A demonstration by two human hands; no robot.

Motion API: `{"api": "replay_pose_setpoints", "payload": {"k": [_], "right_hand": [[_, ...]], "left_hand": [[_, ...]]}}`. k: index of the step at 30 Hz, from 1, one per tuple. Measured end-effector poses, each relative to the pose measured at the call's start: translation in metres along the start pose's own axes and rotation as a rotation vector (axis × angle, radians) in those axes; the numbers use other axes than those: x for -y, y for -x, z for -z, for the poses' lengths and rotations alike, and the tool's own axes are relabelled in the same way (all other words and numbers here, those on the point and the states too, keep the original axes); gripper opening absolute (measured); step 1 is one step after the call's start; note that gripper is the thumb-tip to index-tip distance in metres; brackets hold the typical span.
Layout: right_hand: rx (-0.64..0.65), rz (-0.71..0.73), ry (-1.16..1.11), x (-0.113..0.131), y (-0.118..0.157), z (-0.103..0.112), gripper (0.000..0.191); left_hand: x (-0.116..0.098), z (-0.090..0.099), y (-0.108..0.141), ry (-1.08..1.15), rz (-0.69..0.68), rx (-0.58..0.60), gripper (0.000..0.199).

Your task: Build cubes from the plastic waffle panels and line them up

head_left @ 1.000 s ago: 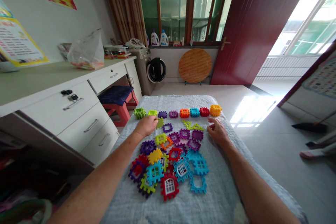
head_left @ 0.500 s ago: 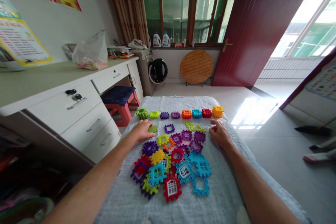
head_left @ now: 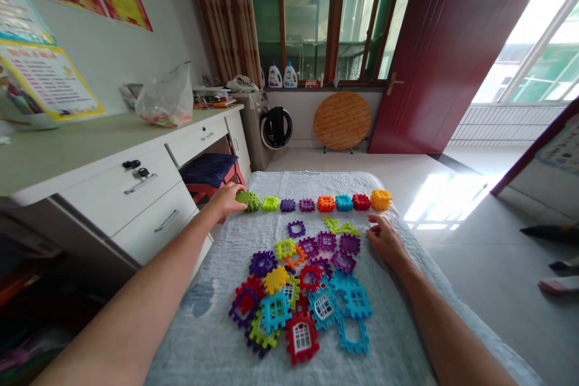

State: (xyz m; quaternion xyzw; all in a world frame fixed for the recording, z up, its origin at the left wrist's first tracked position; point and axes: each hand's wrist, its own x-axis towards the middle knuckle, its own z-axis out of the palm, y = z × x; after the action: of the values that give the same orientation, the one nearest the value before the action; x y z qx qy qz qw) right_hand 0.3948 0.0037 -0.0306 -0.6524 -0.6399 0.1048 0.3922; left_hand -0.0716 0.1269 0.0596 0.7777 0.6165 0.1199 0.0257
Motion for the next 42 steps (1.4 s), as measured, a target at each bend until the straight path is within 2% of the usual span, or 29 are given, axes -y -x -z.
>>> {"api": "replay_pose_setpoints", "payload": {"k": [6,12,16,28,33,37,39,42], "right_hand": [[0.017,0.009,0.011,0.001,0.000,0.001,0.039],[0.021,0.009,0.031,0.002,-0.001,0.002,0.040],[0.025,0.012,0.043,0.001,0.000,0.002,0.039],[0.040,-0.005,0.033,0.001,0.000,0.002,0.038],[0.039,-0.008,0.028,0.003,0.000,0.003,0.038],[0.038,-0.008,0.032,0.002,0.000,0.003,0.039],[0.035,0.002,0.038,0.001,0.000,0.002,0.040],[0.026,0.028,0.041,0.001,0.000,0.002,0.041]], "left_hand": [[0.007,-0.002,-0.029,0.035,0.015,0.119,0.055],[0.008,-0.011,-0.041,0.033,0.022,0.215,0.065],[0.010,-0.016,-0.045,0.015,0.043,0.244,0.072],[0.005,-0.019,-0.047,-0.032,0.044,0.242,0.070],[-0.002,-0.006,-0.031,-0.041,-0.030,0.134,0.075],[-0.026,0.001,0.003,-0.015,-0.201,-0.109,0.050],[-0.047,0.000,0.027,0.036,-0.276,-0.077,0.035],[-0.081,-0.010,0.063,0.144,-0.365,0.176,0.023]]}}
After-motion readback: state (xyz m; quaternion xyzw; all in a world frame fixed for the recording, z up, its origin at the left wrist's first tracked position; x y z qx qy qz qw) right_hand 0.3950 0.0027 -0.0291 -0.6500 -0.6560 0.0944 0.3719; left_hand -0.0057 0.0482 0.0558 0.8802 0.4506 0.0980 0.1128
